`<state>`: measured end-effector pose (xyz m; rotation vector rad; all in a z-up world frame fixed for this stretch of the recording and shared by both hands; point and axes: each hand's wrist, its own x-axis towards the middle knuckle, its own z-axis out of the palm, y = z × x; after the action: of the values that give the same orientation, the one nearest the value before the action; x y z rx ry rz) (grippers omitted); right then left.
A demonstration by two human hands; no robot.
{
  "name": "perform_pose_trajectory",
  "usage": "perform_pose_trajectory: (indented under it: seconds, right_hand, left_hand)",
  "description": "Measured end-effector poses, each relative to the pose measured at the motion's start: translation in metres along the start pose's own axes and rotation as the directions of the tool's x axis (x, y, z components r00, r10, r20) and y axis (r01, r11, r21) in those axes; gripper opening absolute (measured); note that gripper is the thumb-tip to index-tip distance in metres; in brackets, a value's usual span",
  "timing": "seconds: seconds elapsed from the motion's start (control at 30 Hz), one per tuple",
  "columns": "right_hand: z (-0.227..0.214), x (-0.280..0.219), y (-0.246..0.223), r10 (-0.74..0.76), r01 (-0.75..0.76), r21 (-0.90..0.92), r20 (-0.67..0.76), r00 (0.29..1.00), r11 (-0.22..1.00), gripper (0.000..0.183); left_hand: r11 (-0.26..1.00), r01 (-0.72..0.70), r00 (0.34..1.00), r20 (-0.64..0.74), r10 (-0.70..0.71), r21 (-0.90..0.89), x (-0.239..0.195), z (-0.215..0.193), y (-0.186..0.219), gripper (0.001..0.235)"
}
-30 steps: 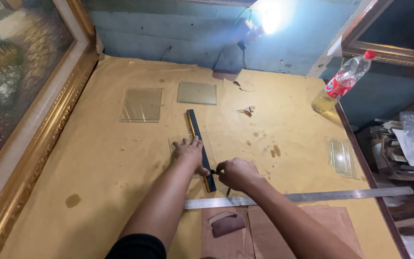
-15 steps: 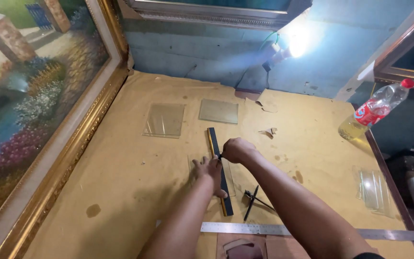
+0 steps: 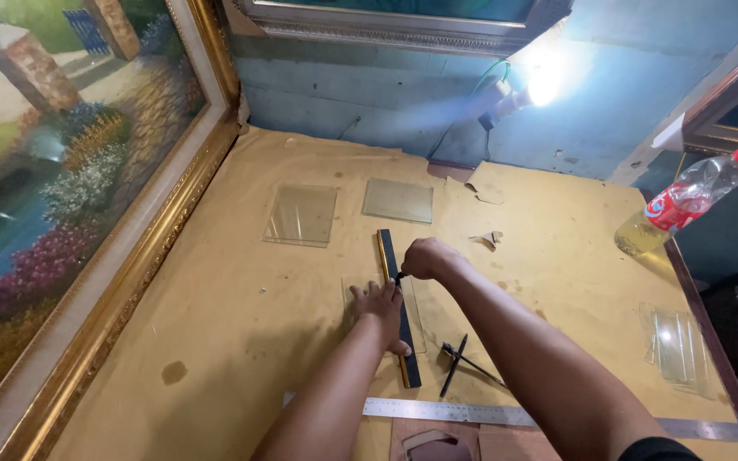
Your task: Measuring and scoring small rectangular glass sheets on a workbench using a metal ruler and a glass cutter.
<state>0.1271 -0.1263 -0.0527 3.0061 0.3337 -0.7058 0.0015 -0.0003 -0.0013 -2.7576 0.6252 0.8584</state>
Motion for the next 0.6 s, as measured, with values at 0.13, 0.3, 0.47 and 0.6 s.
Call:
perform_pose_trajectory:
  seconds: [0.13, 0.3, 0.47, 0.6]
  right_hand:
    - [-0.011, -0.016, -0.008, 0.032, -0.031, 0.033, -0.028, 0.999, 0.999, 0.029]
    - [0.005, 0.01, 0.0, 0.007, -0.007, 0.009, -0.009, 1.0, 1.0, 0.031]
    - [-0.011, -0.016, -0.009, 0.023, -0.022, 0.006, -0.024, 0.999, 1.0, 0.031]
    - [-0.006, -0.011, -0.007, 0.034, -0.033, 0.022, -0.031, 0.999, 0.999, 0.031]
  left_hand:
    - [1.0, -0.011, 1.0, -0.014, 0.011, 0.009, -0.012, -0.007, 0.0, 0.105]
    - [1.0, -0.007, 1.0, -0.002, 0.007, 0.009, -0.006, -0.004, 0.0, 0.106]
    - [1.0, -0.02, 1.0, -0.008, 0.02, 0.001, -0.017, -0.01, 0.0, 0.103]
    - [1.0, -0.023, 1.0, -0.014, 0.023, 0.008, -0.013, -0.007, 0.0, 0.104]
